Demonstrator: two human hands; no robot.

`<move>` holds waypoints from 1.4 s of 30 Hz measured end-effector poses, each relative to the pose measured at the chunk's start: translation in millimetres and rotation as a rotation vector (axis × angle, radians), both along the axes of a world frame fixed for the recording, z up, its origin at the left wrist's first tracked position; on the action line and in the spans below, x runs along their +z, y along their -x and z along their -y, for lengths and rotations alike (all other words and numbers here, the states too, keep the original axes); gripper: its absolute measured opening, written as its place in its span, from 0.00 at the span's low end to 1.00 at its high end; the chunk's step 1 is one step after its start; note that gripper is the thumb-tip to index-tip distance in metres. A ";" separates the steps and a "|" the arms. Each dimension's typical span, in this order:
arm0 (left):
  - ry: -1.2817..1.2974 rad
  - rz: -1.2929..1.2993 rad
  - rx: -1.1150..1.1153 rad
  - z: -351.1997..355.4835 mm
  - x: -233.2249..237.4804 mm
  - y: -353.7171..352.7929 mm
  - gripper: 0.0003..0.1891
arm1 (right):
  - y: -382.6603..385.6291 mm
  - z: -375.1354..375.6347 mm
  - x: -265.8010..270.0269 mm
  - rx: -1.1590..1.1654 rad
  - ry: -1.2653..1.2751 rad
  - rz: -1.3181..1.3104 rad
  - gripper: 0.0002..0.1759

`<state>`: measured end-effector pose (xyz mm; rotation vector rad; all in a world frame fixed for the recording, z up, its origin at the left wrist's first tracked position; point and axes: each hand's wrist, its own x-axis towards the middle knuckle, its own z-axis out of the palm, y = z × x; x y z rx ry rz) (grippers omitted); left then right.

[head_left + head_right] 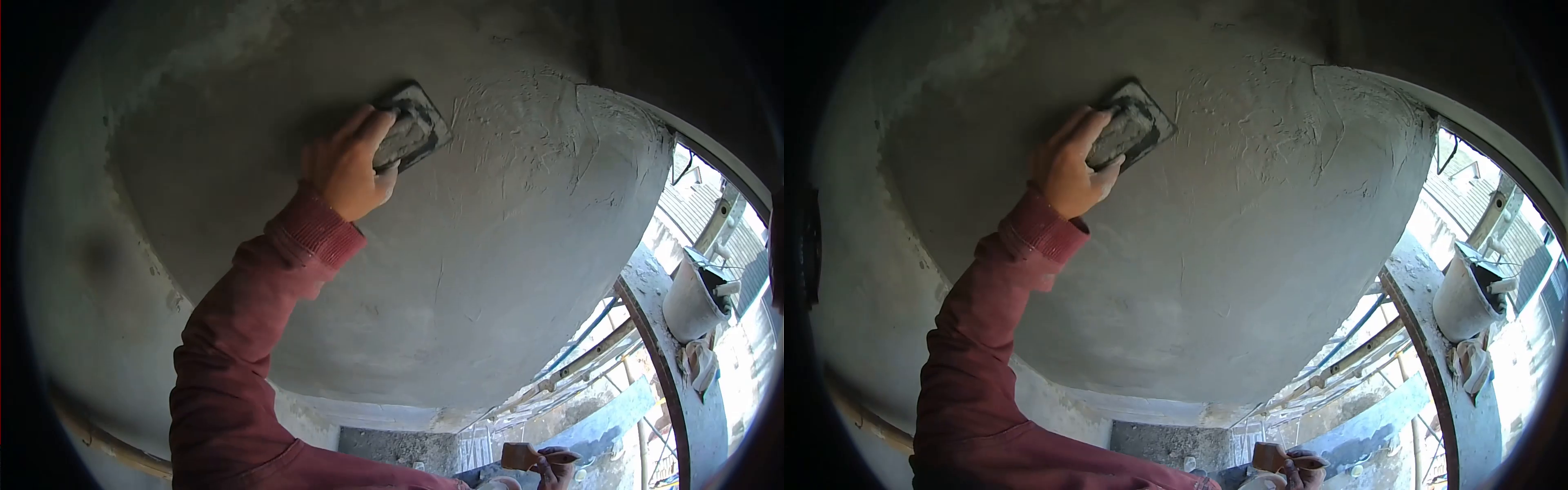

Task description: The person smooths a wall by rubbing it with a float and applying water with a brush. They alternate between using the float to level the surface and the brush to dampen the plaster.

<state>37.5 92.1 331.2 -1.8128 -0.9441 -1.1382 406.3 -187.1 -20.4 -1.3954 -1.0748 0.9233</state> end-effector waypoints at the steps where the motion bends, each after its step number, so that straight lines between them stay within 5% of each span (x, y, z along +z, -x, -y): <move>1: -0.015 0.002 -0.003 0.1 3.3 4.4 0.25 | 6.8 0.0 4.2 0.000 -0.102 -0.072 0.07; 4: 0.128 -0.035 -0.046 -1.7 30.8 18.9 0.25 | 10.2 1.6 15.7 -0.012 -0.003 -0.196 0.07; 6: 0.045 0.230 -0.006 -10.7 68.0 9.6 0.26 | 21.7 -3.4 36.1 -0.069 0.029 -0.266 0.04; 8: 0.004 0.218 0.009 -11.2 49.0 -7.4 0.26 | 22.0 -5.3 48.0 -0.015 0.039 0.087 0.04; 12: 0.103 -0.018 0.033 3.0 -23.6 13.3 0.24 | 26.6 -0.4 44.3 -0.056 -0.119 0.010 0.03; 13: 0.088 -0.028 0.026 2.8 -10.7 22.5 0.24 | 21.7 4.4 31.3 -0.069 -0.085 -0.183 0.02; 16: 0.036 0.067 0.000 1.5 32.4 36.8 0.25 | 5.8 15.7 7.8 -0.048 -0.002 -0.140 0.08; 18: 0.034 0.358 0.017 -6.1 48.9 12.2 0.25 | 13.6 11.1 18.1 -0.024 0.009 -0.104 0.09; 19: -0.084 0.222 -0.022 -8.1 31.2 2.1 0.25 | 17.4 8.4 24.2 -0.002 0.004 -0.069 0.09; 23: 0.171 0.023 -0.019 3.7 -64.3 22.5 0.27 | 24.1 9.9 35.0 0.040 -0.101 -0.057 0.09; 28: -0.117 0.275 -0.121 -19.9 22.6 61.1 0.24 | 4.8 22.6 7.0 0.063 -0.031 -0.332 0.10; 30: -0.028 0.533 -0.209 -26.5 43.9 40.4 0.23 | 15.8 21.0 10.9 -0.013 -0.004 -0.227 0.10; 32: -0.090 0.390 -0.240 -28.3 8.8 7.9 0.22 | 20.6 13.0 17.0 0.012 0.035 -0.083 0.11; 37: 0.349 -0.134 -0.033 2.5 -168.0 3.8 0.30 | 39.8 -0.7 43.0 0.186 -0.013 0.080 0.09; 40: 0.267 -0.111 -0.071 2.6 -148.5 54.9 0.30 | 35.6 5.4 42.3 0.183 -0.068 0.163 0.10; 42: 0.161 0.012 -0.082 10.3 -87.1 82.5 0.28 | 30.6 13.6 33.8 0.017 0.038 -0.015 0.09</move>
